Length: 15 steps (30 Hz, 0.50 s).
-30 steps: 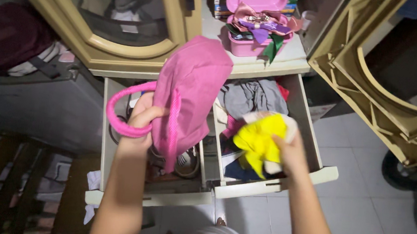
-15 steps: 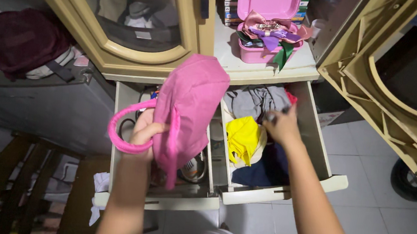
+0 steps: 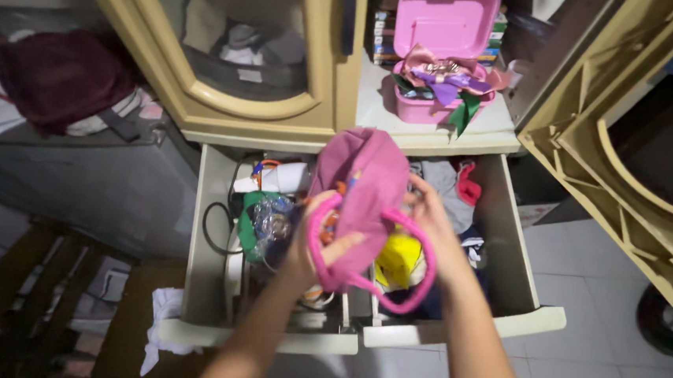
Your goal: The person organizes items in a drawer and cabinet by sorting through cables, pouches, phone boxes, cloth items, and accessories by hand, and placing bags into the cabinet.
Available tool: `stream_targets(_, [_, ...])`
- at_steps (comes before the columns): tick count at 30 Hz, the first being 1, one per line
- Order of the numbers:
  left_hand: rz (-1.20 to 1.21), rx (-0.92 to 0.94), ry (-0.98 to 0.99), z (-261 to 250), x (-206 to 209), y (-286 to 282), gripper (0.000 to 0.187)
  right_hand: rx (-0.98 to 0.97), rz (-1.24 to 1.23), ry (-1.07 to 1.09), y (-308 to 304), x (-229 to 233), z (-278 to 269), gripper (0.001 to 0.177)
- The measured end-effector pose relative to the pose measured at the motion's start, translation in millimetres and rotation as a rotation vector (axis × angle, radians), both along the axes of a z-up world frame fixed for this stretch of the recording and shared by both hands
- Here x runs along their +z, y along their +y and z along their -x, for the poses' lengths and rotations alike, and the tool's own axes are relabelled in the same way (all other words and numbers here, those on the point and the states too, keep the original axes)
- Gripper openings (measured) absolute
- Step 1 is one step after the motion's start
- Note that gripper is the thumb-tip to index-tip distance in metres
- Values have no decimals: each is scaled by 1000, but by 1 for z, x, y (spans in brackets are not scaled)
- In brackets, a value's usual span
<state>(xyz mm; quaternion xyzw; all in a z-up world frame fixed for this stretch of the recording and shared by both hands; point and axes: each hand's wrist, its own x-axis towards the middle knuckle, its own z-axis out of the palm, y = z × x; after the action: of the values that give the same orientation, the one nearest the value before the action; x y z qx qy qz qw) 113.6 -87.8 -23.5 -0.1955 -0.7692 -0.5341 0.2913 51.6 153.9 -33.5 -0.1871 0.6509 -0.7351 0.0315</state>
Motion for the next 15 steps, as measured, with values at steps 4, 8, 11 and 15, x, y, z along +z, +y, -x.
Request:
stream_targets(4, [-58,-276,-237,-18,1,22,88,-1,25,-11,-43,28,-48,62])
stream_targets(8, [-291,-616,-531,-32,3,11,82,-19,216,-516,-41,11,-59,52])
stream_targets(11, [-452,-534,-580,-29,-7,0,42,176,316,-476,-31,6,-58,59])
stream_targets(15, [-525,-307,-599,-20,-20,-19,23,51,290,-432,-10,-9,-40,57])
